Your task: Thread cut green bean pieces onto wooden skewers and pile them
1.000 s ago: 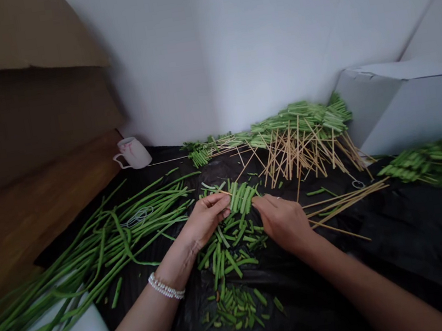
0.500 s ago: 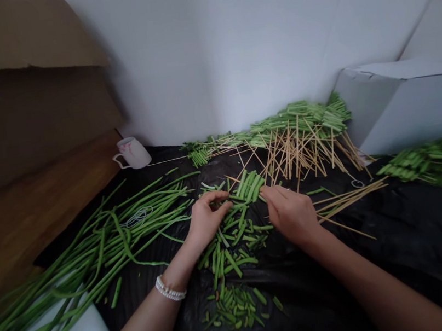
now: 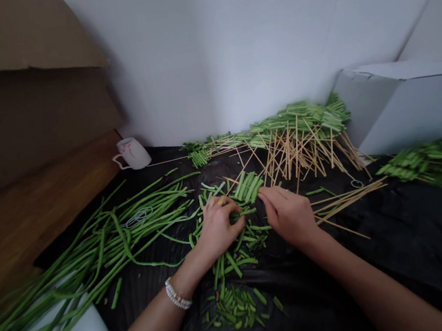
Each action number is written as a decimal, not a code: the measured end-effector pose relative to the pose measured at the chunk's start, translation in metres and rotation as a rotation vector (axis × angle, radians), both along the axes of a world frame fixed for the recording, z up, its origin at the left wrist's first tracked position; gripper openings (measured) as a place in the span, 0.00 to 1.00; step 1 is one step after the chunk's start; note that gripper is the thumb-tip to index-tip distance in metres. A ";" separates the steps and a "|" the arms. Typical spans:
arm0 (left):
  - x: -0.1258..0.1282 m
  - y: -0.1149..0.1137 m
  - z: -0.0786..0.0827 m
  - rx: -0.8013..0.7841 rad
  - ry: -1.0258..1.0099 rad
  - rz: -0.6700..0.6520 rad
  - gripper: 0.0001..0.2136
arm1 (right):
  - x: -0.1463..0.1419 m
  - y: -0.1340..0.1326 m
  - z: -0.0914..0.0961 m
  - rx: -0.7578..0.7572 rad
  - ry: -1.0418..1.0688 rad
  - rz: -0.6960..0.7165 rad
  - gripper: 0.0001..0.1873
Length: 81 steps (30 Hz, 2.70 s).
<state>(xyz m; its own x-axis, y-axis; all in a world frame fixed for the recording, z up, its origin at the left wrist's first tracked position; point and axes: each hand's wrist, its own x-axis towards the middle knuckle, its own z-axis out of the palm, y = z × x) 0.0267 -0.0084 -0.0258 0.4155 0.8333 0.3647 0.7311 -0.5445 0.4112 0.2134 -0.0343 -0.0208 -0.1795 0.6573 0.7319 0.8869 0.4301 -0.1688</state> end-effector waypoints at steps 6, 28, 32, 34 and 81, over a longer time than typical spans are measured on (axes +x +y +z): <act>0.000 0.000 0.004 0.076 -0.159 -0.109 0.04 | -0.001 0.001 0.000 -0.104 0.133 0.090 0.13; -0.003 0.001 0.010 0.021 -0.322 -0.020 0.03 | 0.012 0.010 0.010 -0.316 0.464 0.051 0.13; -0.003 0.001 0.010 0.156 -0.299 -0.043 0.06 | 0.011 0.010 0.009 -0.319 0.432 0.060 0.12; -0.001 0.000 0.008 0.186 -0.309 -0.056 0.07 | 0.007 0.008 0.007 -0.325 0.410 0.080 0.12; -0.019 0.025 0.010 -0.779 -1.487 0.107 0.12 | -0.004 -0.004 0.002 -0.227 -0.184 -0.046 0.14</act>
